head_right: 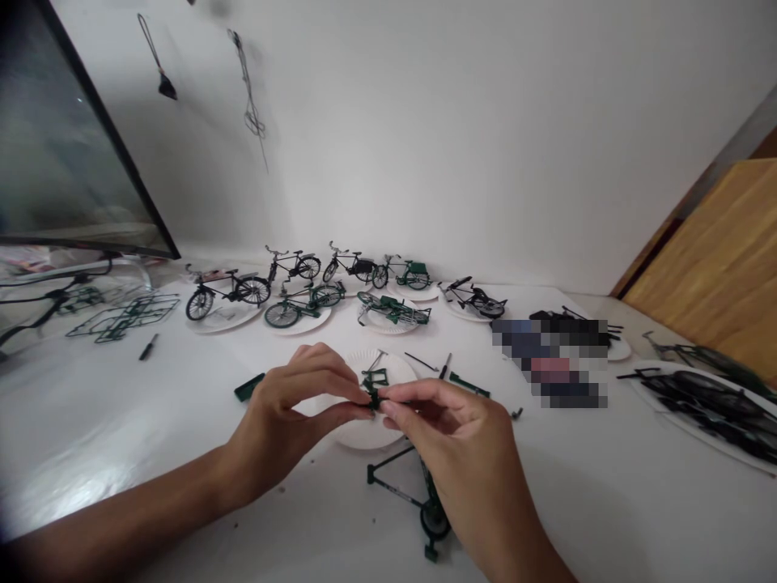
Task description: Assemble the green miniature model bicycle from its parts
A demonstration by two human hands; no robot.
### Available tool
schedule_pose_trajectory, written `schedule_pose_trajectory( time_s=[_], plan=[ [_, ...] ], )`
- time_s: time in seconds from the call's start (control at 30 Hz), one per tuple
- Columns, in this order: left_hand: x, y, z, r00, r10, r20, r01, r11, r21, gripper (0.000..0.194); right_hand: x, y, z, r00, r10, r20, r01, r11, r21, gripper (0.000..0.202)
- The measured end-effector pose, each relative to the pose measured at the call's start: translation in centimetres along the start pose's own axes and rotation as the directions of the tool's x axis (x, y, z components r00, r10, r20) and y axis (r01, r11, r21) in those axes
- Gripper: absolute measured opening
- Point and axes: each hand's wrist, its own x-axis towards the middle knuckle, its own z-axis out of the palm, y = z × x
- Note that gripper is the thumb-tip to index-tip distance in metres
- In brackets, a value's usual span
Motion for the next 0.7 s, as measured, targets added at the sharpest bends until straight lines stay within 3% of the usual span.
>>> schedule_pose_trajectory(
  time_s=[0.13,0.3,0.47,0.7],
  plan=[
    [-0.12,-0.01,0.06,0.999,0.003,-0.032,-0.004,1.000,-0.019,0.010,-0.15,-0.31,0.23,0.998,-0.063,-0.001,0.063,0.998,0.020,0.011],
    [-0.40,0.05,0.22,1.000,-0.005,-0.007,0.004,0.997,-0.073,0.009,-0.07,-0.02,0.24,1.000,-0.004,0.025,0.002,0.997,0.083,0.014],
    [-0.39,0.35,0.14,1.000,0.016,-0.026,-0.016,1.000,0.017,0.021,-0.06,0.11,0.24,0.999,0.014,0.038,-0.018,0.995,0.095,0.014],
    [-0.21,0.02,0.20,0.995,0.102,-0.008,-0.101,0.988,0.114,0.017,0.01,-0.01,0.50,0.999,-0.048,0.011,0.047,0.996,0.073,0.010]
  ],
)
